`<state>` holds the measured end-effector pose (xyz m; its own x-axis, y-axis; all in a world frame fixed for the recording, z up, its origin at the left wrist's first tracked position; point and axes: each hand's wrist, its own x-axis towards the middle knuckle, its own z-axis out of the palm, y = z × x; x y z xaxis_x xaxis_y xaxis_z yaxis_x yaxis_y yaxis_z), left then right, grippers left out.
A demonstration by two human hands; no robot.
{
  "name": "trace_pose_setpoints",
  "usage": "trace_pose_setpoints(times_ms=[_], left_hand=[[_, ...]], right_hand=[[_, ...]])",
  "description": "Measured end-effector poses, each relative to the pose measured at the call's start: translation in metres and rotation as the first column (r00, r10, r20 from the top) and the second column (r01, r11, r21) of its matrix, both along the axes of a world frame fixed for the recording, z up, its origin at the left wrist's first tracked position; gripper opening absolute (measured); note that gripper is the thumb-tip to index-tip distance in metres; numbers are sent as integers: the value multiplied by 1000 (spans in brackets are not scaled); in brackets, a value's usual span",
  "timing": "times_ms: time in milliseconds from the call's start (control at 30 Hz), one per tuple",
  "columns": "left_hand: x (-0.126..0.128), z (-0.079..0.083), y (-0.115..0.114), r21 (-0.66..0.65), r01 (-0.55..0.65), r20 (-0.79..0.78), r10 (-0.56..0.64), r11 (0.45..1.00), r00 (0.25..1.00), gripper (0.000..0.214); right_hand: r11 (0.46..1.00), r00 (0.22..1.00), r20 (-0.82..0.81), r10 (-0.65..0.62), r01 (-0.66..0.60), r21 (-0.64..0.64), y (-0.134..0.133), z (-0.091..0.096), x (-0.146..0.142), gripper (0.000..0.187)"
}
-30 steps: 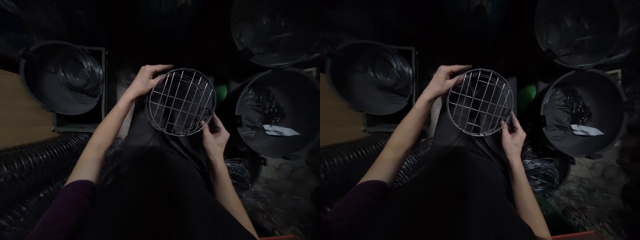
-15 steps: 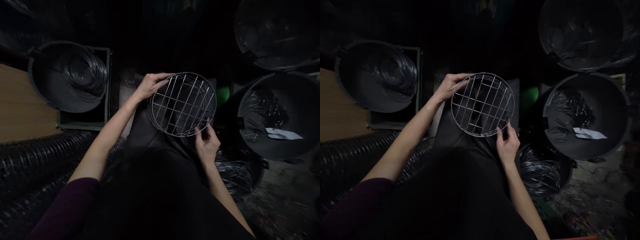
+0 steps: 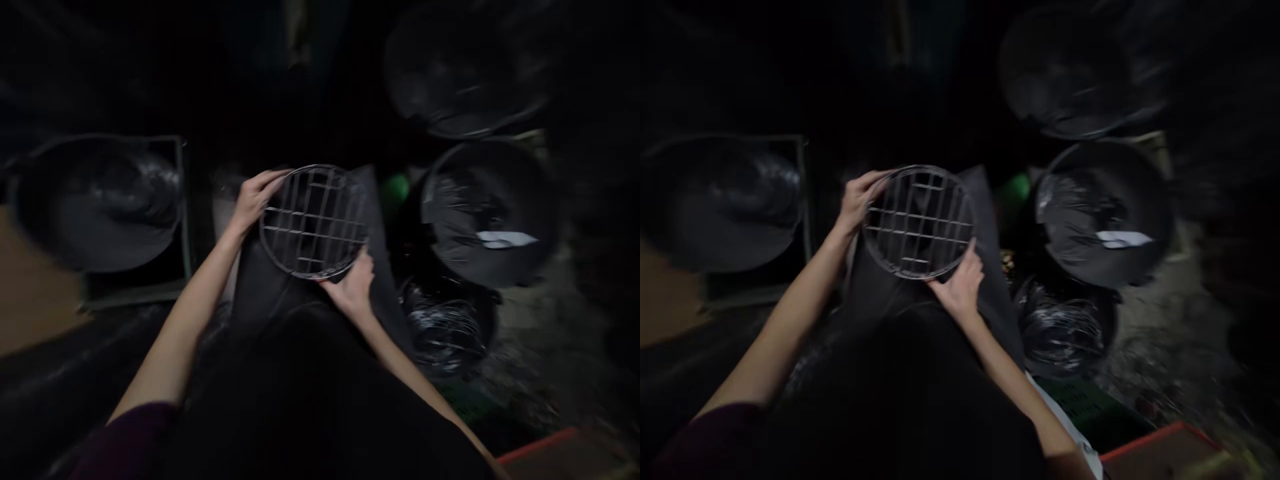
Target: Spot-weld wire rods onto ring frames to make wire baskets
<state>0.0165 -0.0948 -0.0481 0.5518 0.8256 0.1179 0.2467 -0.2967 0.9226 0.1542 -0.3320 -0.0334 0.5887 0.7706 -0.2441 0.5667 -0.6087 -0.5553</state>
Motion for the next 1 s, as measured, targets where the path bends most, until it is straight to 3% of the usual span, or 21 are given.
trace_pose_setpoints(times_ms=[100, 200, 267, 367, 400, 433, 533, 633, 733, 867, 933, 1000], left_hand=[[-1, -2, 5, 24, -72, -13, 72, 997, 997, 38], [1, 0, 13, 28, 20, -63, -18, 999, 998, 31], [1, 10, 15, -15, 84, -139, -85, 996, 987, 32], [0, 30, 18, -232, 83, -159, -122, 969, 980, 38], [1, 35, 22, -317, 94, -116, -137, 944, 984, 41], [3, 40, 27, -387, 133, -70, -173, 913, 982, 44], [14, 49, 49, -446, 346, -80, -422, 826, 903, 48], [26, 62, 66, -443, 409, -274, -555, 798, 786, 51], [25, 89, 67, -374, 302, -399, -446, 877, 801, 64], [1, 129, 50, -140, 96, -452, -150, 985, 879, 100], [-10, 131, 39, 38, 52, -375, -34, 998, 926, 113], [-15, 115, 26, 219, 49, -273, 13, 974, 962, 118]], right_hand=[[1000, 999, -50, 16, -16, 19, 3, 5, -5, 123], [997, 991, -127, 38, -30, 66, 2, 12, 4, 124], [990, 982, -172, 82, -60, 130, -3, 19, 29, 121], [989, 997, -80, 22, -10, 151, -12, 28, 109, 79], [994, 998, 10, -68, 67, 91, -13, 27, 144, 57], [988, 983, 123, -135, 143, -54, -12, 24, 179, 42], [938, 961, 194, -197, 243, -249, -2, 0, 266, 32], [881, 964, 179, -197, 254, -399, 12, -34, 304, 26], [841, 969, 168, -180, 240, -485, 18, -58, 309, 26], [834, 973, 180, -147, 220, -506, 11, -64, 311, 30], [836, 974, 185, -133, 210, -506, 6, -63, 314, 32], [843, 978, 179, -105, 183, -507, 4, -63, 314, 31]])
